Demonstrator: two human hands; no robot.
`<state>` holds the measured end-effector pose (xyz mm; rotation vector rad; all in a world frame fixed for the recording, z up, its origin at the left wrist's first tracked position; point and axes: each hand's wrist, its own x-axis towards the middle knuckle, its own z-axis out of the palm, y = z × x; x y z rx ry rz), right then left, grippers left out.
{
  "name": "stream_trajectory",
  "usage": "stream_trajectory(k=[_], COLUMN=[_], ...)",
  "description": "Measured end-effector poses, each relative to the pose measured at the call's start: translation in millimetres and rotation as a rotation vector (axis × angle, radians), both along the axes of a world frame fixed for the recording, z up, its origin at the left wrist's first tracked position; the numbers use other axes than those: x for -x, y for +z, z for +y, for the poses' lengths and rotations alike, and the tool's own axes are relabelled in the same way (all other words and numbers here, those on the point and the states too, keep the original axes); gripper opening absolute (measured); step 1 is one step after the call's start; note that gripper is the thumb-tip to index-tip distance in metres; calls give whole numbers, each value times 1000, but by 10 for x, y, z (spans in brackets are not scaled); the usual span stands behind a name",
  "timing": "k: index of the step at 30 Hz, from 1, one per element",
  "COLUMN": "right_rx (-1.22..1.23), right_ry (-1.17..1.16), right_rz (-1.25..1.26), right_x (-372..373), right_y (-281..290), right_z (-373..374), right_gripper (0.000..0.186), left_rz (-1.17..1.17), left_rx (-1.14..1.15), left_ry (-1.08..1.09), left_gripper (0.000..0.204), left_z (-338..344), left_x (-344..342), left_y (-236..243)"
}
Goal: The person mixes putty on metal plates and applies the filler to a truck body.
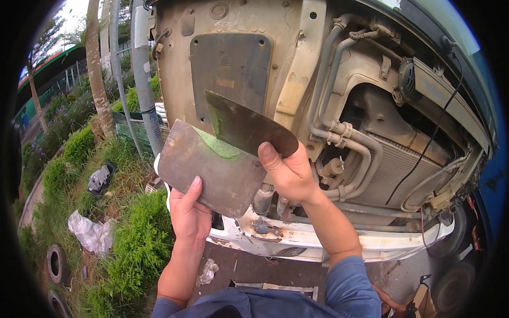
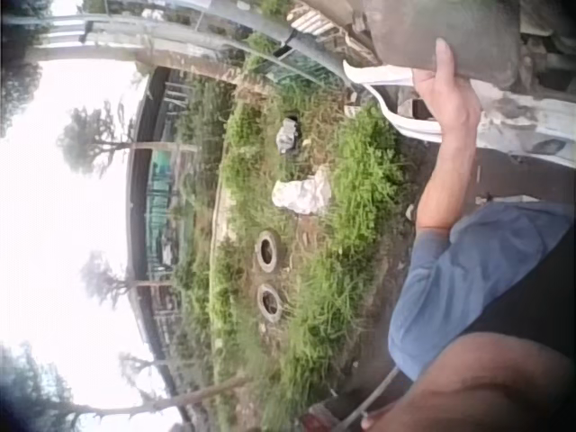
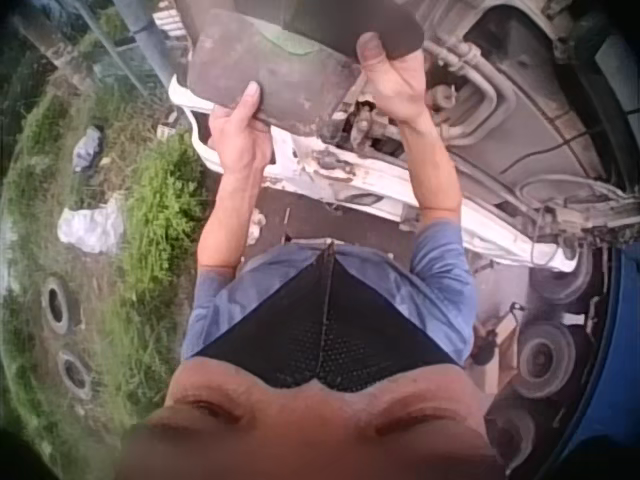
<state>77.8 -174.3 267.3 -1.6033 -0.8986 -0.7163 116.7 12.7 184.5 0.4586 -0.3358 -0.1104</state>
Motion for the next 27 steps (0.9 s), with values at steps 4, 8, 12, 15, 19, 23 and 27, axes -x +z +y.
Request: stream_trajectory(k=[4,8,12,15,19,23,27], right_rx=[554,714,792,803,142,-83,-167], right_ry=[-195,-336,-432,-585,-711,-531,-392], right_rz=[-164,-156,26,198,348,454,494], right_x=[70,98,267,423,634,480,437], right_y=[-36,-217,-377,-467,-520,-763,-831], right_z=[78,-60,-271,-471,-420,-106,-31], right_gripper=[66,47,50,37,27,32,34], left_rz=[39,32,3,-41,-241,-492,-760], left_rx=[-40,-136,-174,-188,-255,-442,-552], left_ry=[5,60,82,141,361,581,846], left_gripper=[34,34,33,32,24,23,43], left_z=[49,29,103,140,-13,-201,-334], left_x=[-37,-34,-16,-10,70,162,230], left_y=[-150,-265,-297,-294,-291,-429,-454])
